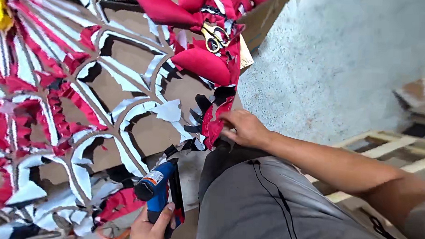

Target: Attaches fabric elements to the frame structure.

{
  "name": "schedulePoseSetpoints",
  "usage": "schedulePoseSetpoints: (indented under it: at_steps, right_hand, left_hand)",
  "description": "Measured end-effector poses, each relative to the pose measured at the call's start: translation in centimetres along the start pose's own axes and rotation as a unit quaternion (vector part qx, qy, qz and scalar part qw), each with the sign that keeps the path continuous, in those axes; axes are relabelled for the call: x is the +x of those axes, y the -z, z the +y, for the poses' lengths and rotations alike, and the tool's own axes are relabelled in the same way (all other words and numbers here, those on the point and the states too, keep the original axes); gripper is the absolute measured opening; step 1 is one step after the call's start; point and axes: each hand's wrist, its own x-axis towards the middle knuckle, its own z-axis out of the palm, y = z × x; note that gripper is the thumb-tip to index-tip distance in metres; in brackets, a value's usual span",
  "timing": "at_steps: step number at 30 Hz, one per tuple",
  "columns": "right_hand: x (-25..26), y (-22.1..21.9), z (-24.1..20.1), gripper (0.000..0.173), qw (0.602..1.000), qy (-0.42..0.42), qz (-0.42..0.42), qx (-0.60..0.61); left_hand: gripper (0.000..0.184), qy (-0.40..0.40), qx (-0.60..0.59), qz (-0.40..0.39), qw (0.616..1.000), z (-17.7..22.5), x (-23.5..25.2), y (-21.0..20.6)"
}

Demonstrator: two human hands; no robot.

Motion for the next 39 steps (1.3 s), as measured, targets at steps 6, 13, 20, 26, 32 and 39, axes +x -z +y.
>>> schedulePoseSetpoints:
  at_steps: [6,13,20,26,32,39]
  right_hand:
    - [7.8,-2.9,-0.5,0.092,0.913,0.329,-0.197,-0.141]
    - [8.8,-4.3,-0.3,0.086,0.876,0.383,-0.212,-0.201]
    - [9.4,-4.6,0.1,0.075,0.861,0.420,-0.216,-0.190]
    - [3.4,1.3,0.6,0.061,0.961,0.233,-0.146,-0.005]
    - [2.3,0.0,2.8,0.042,0.790,-0.293,-0.250,0.478]
    - [3.5,-2.5,3.5,0.031,0.690,-0.329,-0.186,0.618]
  left_hand:
    - [0.019,0.035,-0.139,0.092,0.985,-3.1,-4.2,-6.5]
    - [0.024,0.063,-0.203,0.145,0.966,-4.1,-6.6,-12.6]
    - [0.025,0.089,-0.239,0.168,0.952,-3.9,-7.8,-14.8]
    - [0.031,0.095,-0.131,0.162,0.973,-3.8,-7.8,-14.3]
    - [0.035,0.021,0.004,0.157,0.987,-1.5,-5.3,-14.6]
    - [0.033,0.033,0.107,0.186,0.976,0.1,-0.5,-16.6]
